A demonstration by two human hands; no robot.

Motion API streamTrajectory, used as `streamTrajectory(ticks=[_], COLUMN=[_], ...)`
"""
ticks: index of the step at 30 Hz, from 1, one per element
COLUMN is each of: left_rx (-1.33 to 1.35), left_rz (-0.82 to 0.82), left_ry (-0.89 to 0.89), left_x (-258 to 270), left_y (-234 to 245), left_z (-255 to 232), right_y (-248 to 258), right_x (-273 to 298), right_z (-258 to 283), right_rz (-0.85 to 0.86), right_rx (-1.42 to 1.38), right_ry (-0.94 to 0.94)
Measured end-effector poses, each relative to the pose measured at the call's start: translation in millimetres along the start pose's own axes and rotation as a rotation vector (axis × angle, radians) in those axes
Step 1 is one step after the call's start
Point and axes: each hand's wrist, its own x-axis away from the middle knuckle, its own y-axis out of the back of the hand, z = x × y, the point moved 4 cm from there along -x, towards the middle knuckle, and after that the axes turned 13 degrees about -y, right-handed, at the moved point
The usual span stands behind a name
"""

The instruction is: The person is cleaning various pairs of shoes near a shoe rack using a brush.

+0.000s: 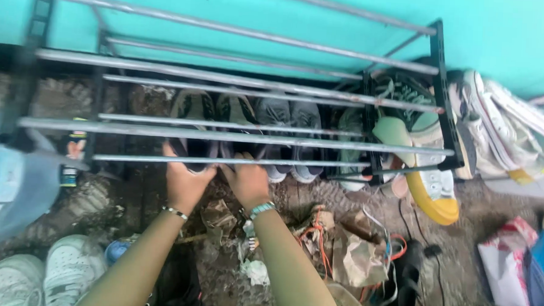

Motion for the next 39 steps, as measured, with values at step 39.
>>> streamTrajectory(ticks=[39], left_rx=[-0.496], left_rz=[0.526], left_ry=[-0.025], left_x=[203], left_y=[258], left_z=[-86], right_y=[-6], right_x=[290], right_z=[42], right_rz=[0.133], right_rx=[0.256], right_ry=[0.661])
